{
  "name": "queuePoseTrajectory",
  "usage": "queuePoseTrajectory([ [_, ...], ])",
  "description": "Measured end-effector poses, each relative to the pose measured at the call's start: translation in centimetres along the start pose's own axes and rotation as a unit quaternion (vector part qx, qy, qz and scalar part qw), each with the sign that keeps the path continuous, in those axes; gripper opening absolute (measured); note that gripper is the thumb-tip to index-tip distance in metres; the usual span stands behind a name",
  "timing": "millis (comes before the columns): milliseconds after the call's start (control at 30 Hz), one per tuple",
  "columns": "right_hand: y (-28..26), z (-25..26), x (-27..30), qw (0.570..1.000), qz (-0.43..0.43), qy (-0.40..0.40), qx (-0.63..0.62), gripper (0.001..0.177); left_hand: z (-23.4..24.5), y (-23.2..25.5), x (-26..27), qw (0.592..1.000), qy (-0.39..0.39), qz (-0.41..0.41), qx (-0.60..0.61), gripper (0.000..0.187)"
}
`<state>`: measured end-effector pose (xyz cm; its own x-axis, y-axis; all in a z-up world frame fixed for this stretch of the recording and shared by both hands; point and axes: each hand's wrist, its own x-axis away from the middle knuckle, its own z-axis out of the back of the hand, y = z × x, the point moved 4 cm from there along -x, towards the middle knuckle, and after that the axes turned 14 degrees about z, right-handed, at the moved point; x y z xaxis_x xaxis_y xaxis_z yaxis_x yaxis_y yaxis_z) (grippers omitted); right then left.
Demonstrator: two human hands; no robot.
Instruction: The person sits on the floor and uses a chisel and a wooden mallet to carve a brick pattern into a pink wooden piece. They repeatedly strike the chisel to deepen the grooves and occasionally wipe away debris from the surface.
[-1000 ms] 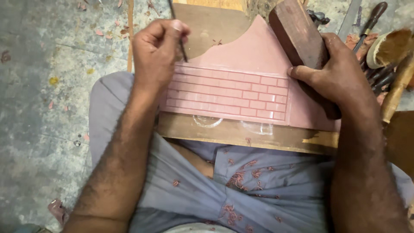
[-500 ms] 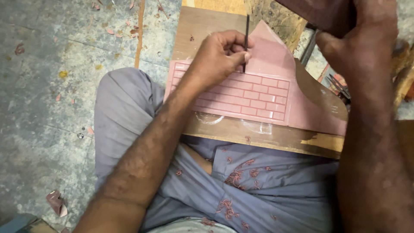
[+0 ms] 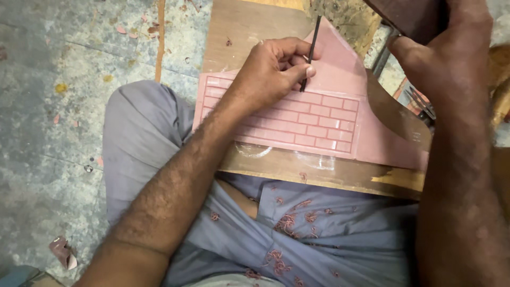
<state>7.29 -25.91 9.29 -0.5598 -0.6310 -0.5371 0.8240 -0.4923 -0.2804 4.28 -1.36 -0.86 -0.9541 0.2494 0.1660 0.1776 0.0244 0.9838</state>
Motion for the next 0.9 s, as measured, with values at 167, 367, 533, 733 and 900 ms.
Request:
queuePoseTrajectory([
  [167, 0.2, -0.1, 0.2, 0.999, 0.034, 0.008, -0.021, 0.050, 0.1, 0.2, 0.3, 1.000, -0.002, -0.023, -0.020, 0.024],
  [367, 0.0, 0.0, 0.6, 0.998, 0.014, 0.039, -0.044, 0.048, -0.1, 0.6, 0.5, 0.996, 0.028, -0.028, -0.083, 0.023],
  [533, -1.7, 1.6, -0.3, 0.997, -0.043, -0.057, 0.011, 0.051, -0.4, 0.9, 0.7, 0.995, 0.036, -0.018, -0.096, 0.021],
  [733, -1.3, 1.2, -0.1, 0.999, -0.012, -0.034, -0.039, 0.050, -0.3, 1.2, 0.5, 0.991, 0.056, -0.022, -0.118, 0.023],
  [900, -1.8, 0.9, -0.5, 1.000, 0.001, -0.025, 0.002, 0.046, -0.4, 0.8, 0.4, 0.994, 0.045, -0.010, -0.098, 0.022],
])
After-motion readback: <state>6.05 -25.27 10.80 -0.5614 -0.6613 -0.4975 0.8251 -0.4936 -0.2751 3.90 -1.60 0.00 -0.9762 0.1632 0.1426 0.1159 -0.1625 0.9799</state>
